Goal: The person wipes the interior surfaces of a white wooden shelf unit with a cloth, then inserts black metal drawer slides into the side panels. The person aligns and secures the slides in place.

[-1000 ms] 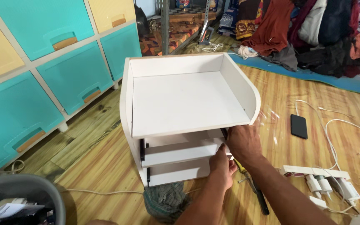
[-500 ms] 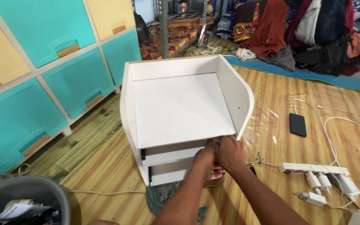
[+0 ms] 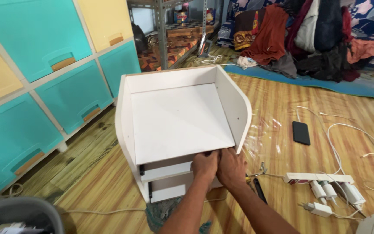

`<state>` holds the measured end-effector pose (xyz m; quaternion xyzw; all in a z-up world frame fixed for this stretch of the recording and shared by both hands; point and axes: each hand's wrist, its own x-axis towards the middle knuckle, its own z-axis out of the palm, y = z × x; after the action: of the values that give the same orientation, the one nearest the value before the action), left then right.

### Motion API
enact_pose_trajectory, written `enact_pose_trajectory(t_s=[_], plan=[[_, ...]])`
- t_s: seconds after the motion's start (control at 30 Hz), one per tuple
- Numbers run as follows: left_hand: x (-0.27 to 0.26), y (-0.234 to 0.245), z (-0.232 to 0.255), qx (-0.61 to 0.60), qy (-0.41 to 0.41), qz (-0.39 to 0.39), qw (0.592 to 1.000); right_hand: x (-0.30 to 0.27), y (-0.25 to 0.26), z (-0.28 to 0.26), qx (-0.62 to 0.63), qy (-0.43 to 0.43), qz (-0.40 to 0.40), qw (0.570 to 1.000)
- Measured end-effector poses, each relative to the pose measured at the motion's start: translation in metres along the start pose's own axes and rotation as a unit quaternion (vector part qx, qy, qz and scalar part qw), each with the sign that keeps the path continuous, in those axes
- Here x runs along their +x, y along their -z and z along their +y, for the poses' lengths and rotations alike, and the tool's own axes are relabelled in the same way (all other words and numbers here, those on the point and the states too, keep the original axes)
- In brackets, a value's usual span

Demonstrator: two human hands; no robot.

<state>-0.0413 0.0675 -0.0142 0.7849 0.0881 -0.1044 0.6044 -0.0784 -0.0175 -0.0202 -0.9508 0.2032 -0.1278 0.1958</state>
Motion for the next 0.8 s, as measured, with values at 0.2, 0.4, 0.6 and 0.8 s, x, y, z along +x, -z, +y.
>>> enact_pose_trajectory(t_s=[0.2, 0.4, 0.6, 0.8], plan=[[0.001, -0.003, -0.004, -0.016, 0.044, 0.042, 0.998, -0.012, -0.003, -0.003, -0.008, -0.016, 0.033, 0.999], [-0.017, 0.003, 0.003, -0.151, 0.095, 0.004, 0.984, -0.027, -0.006, -0.005, 0.029, 0.013, 0.106, 0.994], [-0.019, 0.002, 0.001, -0.277, 0.1, -0.028, 0.955, -0.031, -0.009, -0.003, 0.03, 0.035, 0.117, 0.992], [-0.023, -0.015, -0.025, -0.112, 0.003, 0.013, 0.994, -0.048, -0.019, 0.015, 0.028, 0.104, 0.176, 0.978]])
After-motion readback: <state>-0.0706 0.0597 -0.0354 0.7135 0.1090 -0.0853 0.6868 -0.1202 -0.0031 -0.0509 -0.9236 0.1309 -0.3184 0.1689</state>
